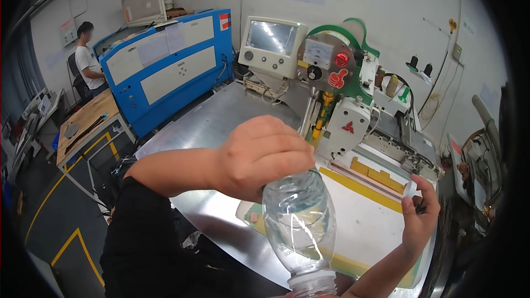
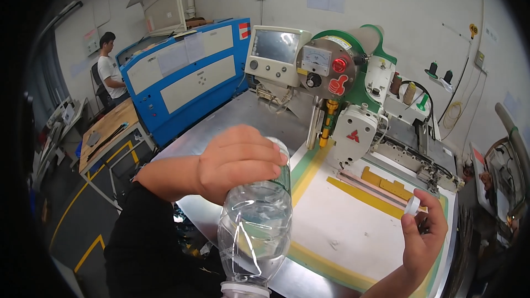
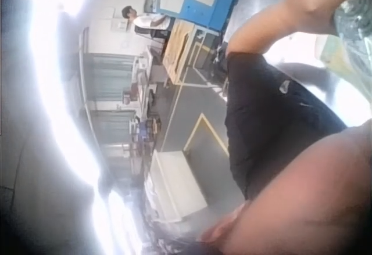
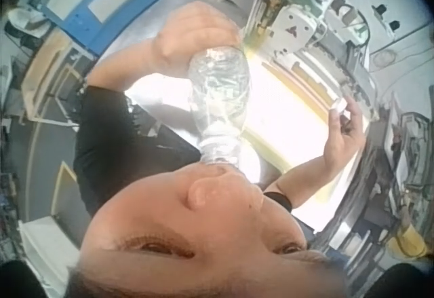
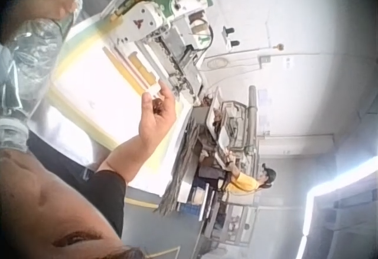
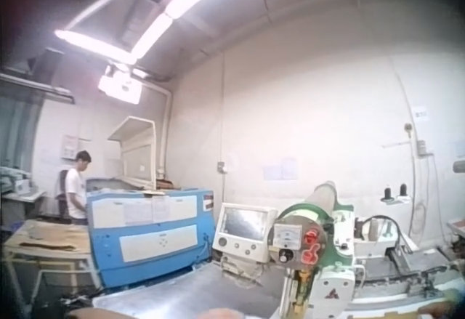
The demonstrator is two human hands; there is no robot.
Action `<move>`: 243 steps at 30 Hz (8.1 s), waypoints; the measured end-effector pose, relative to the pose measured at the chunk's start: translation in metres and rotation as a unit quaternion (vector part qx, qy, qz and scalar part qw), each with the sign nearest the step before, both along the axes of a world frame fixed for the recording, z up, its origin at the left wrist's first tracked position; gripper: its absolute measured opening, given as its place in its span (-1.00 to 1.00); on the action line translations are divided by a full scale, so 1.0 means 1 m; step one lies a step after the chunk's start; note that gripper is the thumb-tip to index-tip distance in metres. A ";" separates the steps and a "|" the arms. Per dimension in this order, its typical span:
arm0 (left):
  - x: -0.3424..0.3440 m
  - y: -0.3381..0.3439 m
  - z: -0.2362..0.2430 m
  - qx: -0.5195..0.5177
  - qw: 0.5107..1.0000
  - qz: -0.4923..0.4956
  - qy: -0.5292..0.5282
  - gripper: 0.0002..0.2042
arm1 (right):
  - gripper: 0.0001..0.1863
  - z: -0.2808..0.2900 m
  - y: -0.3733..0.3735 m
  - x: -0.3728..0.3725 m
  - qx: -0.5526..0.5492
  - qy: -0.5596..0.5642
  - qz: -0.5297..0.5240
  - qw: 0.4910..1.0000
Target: Operating an industrial sewing machine to attach zippers to leather components.
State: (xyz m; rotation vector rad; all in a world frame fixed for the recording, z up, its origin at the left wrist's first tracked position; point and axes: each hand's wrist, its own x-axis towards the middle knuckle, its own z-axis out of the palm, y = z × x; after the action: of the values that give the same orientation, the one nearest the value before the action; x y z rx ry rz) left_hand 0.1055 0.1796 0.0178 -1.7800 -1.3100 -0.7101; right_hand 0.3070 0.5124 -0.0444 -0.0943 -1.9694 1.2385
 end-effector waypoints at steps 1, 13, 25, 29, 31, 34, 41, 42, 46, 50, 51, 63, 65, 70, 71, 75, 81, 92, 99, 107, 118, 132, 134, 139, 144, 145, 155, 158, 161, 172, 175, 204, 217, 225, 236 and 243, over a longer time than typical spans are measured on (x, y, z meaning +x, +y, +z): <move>-0.001 -0.003 0.003 0.001 1.000 0.003 0.002 -0.62 | -0.51 0.001 -0.003 -0.002 -0.003 0.002 0.000 1.000; 0.003 -0.024 0.048 0.072 0.985 0.080 0.138 -0.51 | -0.54 0.005 -0.007 -0.002 0.026 -0.016 0.012 0.999; 0.015 -0.030 0.068 0.105 0.973 0.101 0.177 -0.54 | -0.53 0.000 -0.003 -0.004 0.014 -0.011 0.067 0.998; 0.013 -0.027 0.067 0.154 0.969 0.077 0.175 -0.57 | -0.52 0.002 -0.005 -0.002 0.028 -0.024 0.062 0.997; 0.013 -0.028 0.068 0.156 0.969 0.076 0.177 -0.57 | -0.53 0.003 -0.005 -0.002 0.026 -0.028 0.062 0.997; 0.015 -0.032 0.069 0.153 0.966 0.088 0.187 -0.57 | -0.56 0.004 -0.008 -0.001 0.043 -0.047 0.046 0.997; 0.016 -0.032 0.069 0.142 0.967 0.096 0.187 -0.57 | -0.60 0.004 -0.010 -0.003 0.053 -0.038 0.044 0.997; 0.014 -0.030 0.067 0.173 0.965 0.078 0.182 -0.59 | -0.60 0.004 -0.010 -0.003 0.054 -0.043 0.041 0.997; 0.018 -0.038 0.072 0.121 0.967 0.104 0.200 -0.53 | -0.61 0.001 -0.007 -0.003 0.055 -0.038 0.053 0.996; 0.022 -0.038 0.073 0.121 0.965 0.112 0.202 -0.53 | -0.61 0.003 -0.008 -0.002 0.066 -0.047 0.048 0.996; 0.021 -0.038 0.073 0.123 0.965 0.112 0.203 -0.53 | -0.61 0.004 -0.009 -0.002 0.070 -0.055 0.043 0.995; 0.022 -0.035 0.073 0.121 0.967 0.106 0.199 -0.54 | -0.61 0.003 -0.011 0.001 0.056 -0.052 0.038 0.996; 0.022 -0.035 0.074 0.117 0.967 0.107 0.201 -0.54 | -0.61 0.002 -0.009 0.000 0.062 -0.050 0.043 0.996; 0.022 -0.036 0.074 0.118 0.965 0.110 0.206 -0.54 | -0.60 0.001 -0.008 -0.002 0.068 -0.049 0.045 0.995; 0.023 -0.037 0.074 0.119 0.965 0.112 0.207 -0.54 | -0.60 0.002 -0.009 -0.001 0.068 -0.050 0.043 0.996; 0.021 -0.036 0.074 0.118 0.966 0.107 0.201 -0.55 | -0.59 -0.002 -0.005 -0.001 0.062 -0.041 0.041 0.996; 0.022 -0.036 0.073 0.119 0.965 0.110 0.204 -0.54 | -0.58 -0.001 -0.006 0.001 0.075 -0.052 0.030 0.995; 0.019 -0.030 0.071 0.169 0.963 0.087 0.192 -0.60 | -0.58 0.002 -0.010 0.002 0.075 -0.049 0.032 0.995; 0.019 -0.029 0.073 0.172 0.962 0.081 0.195 -0.60 | -0.58 0.000 -0.010 0.002 0.074 -0.046 0.028 0.996; 0.023 -0.035 0.074 0.144 0.964 0.096 0.200 -0.57 | -0.57 0.000 -0.012 0.003 0.076 -0.039 0.038 0.996; 0.019 -0.030 0.071 0.175 0.962 0.081 0.191 -0.61 | -0.56 -0.001 -0.012 0.000 0.108 -0.042 0.022 0.993; 0.027 -0.056 0.030 0.059 0.986 0.086 0.127 -0.70 | -0.53 -0.002 -0.025 0.011 0.138 -0.054 0.048 0.988; 0.036 -0.066 0.008 0.037 0.995 0.073 0.062 -0.67 | -0.53 -0.003 -0.037 0.012 0.168 -0.041 0.047 0.984; 0.058 -0.104 -0.049 -0.065 0.982 0.032 -0.177 -0.44 | -0.50 0.008 -0.076 0.010 0.243 -0.020 0.165 0.956; 0.076 -0.144 -0.105 -0.303 0.839 0.103 -0.441 -0.30 | -0.50 0.014 -0.158 -0.007 0.193 -0.021 0.321 0.927; 0.082 -0.152 -0.116 -0.290 0.834 0.110 -0.457 -0.30 | -0.50 0.015 -0.168 -0.009 0.238 -0.048 0.342 0.908; 0.129 -0.236 -0.202 -0.305 0.694 0.067 -0.649 -0.38 | -0.52 -0.034 -0.272 -0.061 0.379 -0.058 0.491 0.782; 0.130 -0.254 -0.228 -0.303 0.683 -0.003 -0.664 -0.38 | -0.58 -0.033 -0.297 -0.067 0.368 -0.081 0.574 0.727; 0.134 -0.265 -0.252 -0.293 0.648 -0.083 -0.698 -0.36 | -0.70 -0.040 -0.320 -0.074 0.413 -0.098 0.576 0.698; 0.174 -0.265 -0.346 -0.141 0.638 0.396 -0.645 -0.32 | -0.49 -0.144 -0.382 -0.118 0.438 -0.368 0.363 0.735; 0.169 -0.282 -0.369 -0.117 0.478 0.374 -0.786 -0.23 | -0.50 -0.145 -0.390 -0.121 0.434 -0.325 0.367 0.756; -0.193 -0.199 -0.510 0.244 0.705 0.395 -0.536 -0.52 | -0.70 -0.185 -0.359 -0.135 0.463 -0.100 0.414 0.777; -0.229 -0.239 -0.538 0.318 0.663 0.406 -0.543 -0.56 | -0.65 -0.183 -0.356 -0.135 0.497 -0.110 0.387 0.769; -0.265 -0.226 -0.540 0.350 0.657 0.394 -0.539 -0.58 | -0.60 -0.185 -0.356 -0.132 0.511 -0.109 0.362 0.772; -0.256 -0.262 -0.537 0.370 0.653 0.409 -0.520 -0.61 | -0.59 -0.183 -0.356 -0.133 0.512 -0.111 0.366 0.769; -0.226 -0.278 -0.536 0.376 0.654 0.407 -0.515 -0.63 | -0.63 -0.183 -0.355 -0.134 0.500 -0.118 0.377 0.771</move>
State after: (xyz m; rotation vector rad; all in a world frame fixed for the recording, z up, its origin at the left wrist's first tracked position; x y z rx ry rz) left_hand -0.1206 -0.0982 -0.5186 0.1148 -1.8570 -1.4792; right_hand 0.1731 0.1571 -0.2276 1.2314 -2.7566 0.4060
